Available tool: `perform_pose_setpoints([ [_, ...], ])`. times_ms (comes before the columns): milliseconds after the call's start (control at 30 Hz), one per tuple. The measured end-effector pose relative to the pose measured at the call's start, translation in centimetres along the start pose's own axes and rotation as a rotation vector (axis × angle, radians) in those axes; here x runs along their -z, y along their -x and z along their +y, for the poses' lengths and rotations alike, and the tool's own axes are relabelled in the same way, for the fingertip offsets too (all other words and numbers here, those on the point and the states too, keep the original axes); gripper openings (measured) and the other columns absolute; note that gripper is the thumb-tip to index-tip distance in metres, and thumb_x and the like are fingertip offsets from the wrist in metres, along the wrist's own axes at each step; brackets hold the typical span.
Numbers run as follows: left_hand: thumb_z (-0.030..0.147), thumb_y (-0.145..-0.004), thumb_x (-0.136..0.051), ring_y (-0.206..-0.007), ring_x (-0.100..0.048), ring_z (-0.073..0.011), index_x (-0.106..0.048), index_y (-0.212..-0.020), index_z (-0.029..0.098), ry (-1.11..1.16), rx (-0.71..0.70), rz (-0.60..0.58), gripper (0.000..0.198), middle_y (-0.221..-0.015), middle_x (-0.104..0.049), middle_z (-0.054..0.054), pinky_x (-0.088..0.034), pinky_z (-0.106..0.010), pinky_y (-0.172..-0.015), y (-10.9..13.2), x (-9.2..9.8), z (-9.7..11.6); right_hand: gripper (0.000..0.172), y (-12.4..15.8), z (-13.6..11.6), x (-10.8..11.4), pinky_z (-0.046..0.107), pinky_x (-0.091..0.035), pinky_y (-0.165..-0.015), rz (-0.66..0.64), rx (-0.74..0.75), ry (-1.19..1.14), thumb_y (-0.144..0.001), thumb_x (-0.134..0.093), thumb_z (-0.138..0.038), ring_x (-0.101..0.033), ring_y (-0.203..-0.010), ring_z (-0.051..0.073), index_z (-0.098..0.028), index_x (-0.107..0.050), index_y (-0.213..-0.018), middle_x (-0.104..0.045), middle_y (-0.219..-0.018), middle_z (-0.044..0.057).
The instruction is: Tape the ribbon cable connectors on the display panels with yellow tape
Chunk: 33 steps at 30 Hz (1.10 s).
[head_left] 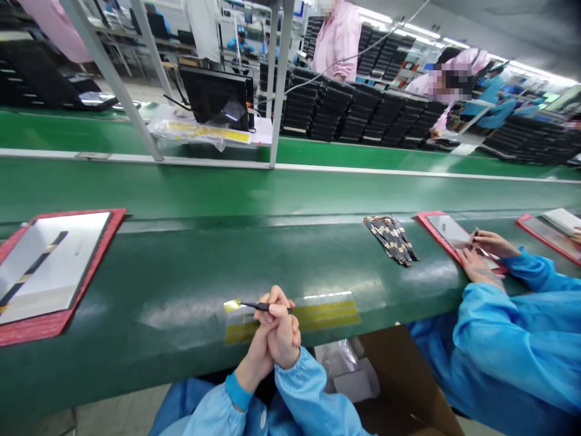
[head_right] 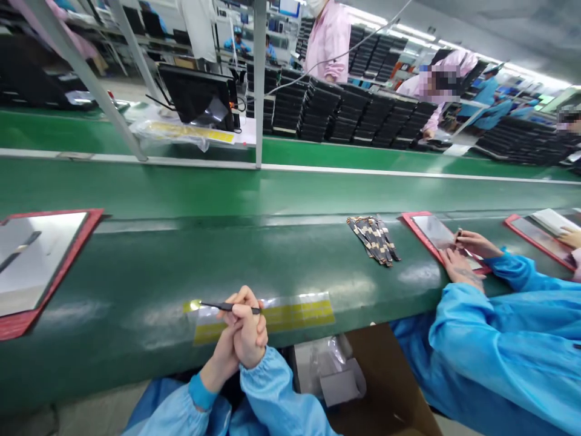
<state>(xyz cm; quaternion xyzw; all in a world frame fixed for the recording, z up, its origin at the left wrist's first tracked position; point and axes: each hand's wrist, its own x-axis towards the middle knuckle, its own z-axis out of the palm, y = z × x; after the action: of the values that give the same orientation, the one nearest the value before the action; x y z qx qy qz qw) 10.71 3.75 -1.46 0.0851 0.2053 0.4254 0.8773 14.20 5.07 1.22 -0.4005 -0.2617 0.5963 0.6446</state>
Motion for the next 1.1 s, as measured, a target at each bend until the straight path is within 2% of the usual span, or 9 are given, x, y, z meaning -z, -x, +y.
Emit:
perform_pose_setpoints([
  [200,0.059,-0.066,-0.081,-0.05,-0.044,-0.0111,-0.058,-0.092,0.02,0.001,-0.012,0.068,0.053,-0.064,-0.05,0.003,-0.032,-0.023,-0.049,-0.4,-0.2,-0.1,0.01,-0.1,0.6,-0.1,0.026,-0.035,-0.052,-0.007,-0.038,-0.127,-0.076,-0.059,-0.027,-0.043,-0.053,0.014,-0.026,-0.049,-0.077,-0.055,-0.064,-0.004],
  [367,0.056,-0.066,-0.084,-0.056,-0.053,-0.016,-0.061,-0.096,0.021,-0.015,-0.009,0.061,0.052,-0.066,-0.053,0.001,-0.039,-0.026,-0.051,-0.3,-0.4,0.0,0.004,-0.2,0.3,0.0,0.024,-0.031,-0.053,-0.083,-0.03,-0.153,-0.078,-0.056,-0.024,-0.04,-0.054,0.012,-0.023,-0.053,-0.078,-0.06,-0.067,-0.002],
  [433,0.056,-0.065,-0.084,-0.061,-0.056,-0.0178,-0.061,-0.097,0.02,-0.008,-0.007,0.051,0.053,-0.067,-0.053,0.001,-0.04,-0.026,-0.052,-0.2,-0.5,0.0,0.004,-0.2,0.3,0.0,0.024,-0.031,-0.054,-0.077,-0.027,-0.154,-0.078,-0.057,-0.024,-0.041,-0.055,0.012,-0.023,-0.054,-0.078,-0.061,-0.068,-0.002],
  [767,0.051,-0.065,-0.086,-0.064,-0.056,-0.0168,-0.061,-0.095,0.02,0.031,0.008,0.043,0.05,-0.07,-0.051,0.001,-0.041,-0.026,-0.052,0.0,-0.9,0.2,0.005,-0.2,0.3,-0.1,0.022,-0.029,-0.053,-0.041,-0.033,-0.127,-0.08,-0.06,-0.026,-0.042,-0.056,0.012,-0.023,-0.057,-0.079,-0.065,-0.07,0.0],
  [933,0.05,-0.066,-0.086,-0.065,-0.056,-0.0167,-0.06,-0.096,0.02,0.042,0.017,0.029,0.05,-0.072,-0.051,0.001,-0.041,-0.026,-0.053,0.1,-1.2,0.3,0.007,-0.2,0.2,-0.2,0.022,-0.031,-0.052,-0.003,-0.065,-0.142,-0.077,-0.063,-0.027,-0.04,-0.055,0.011,-0.022,-0.058,-0.079,-0.06,-0.067,-0.002],
  [1100,0.053,-0.064,-0.087,-0.066,-0.056,-0.0167,-0.058,-0.094,0.02,0.042,0.019,0.027,0.053,-0.073,-0.051,0.001,-0.041,-0.026,-0.054,0.1,-1.2,0.3,0.011,-0.1,0.2,-0.3,0.024,-0.033,-0.049,0.012,-0.06,-0.139,-0.078,-0.065,-0.029,-0.04,-0.051,0.012,-0.025,-0.055,-0.08,-0.047,-0.057,-0.007],
])
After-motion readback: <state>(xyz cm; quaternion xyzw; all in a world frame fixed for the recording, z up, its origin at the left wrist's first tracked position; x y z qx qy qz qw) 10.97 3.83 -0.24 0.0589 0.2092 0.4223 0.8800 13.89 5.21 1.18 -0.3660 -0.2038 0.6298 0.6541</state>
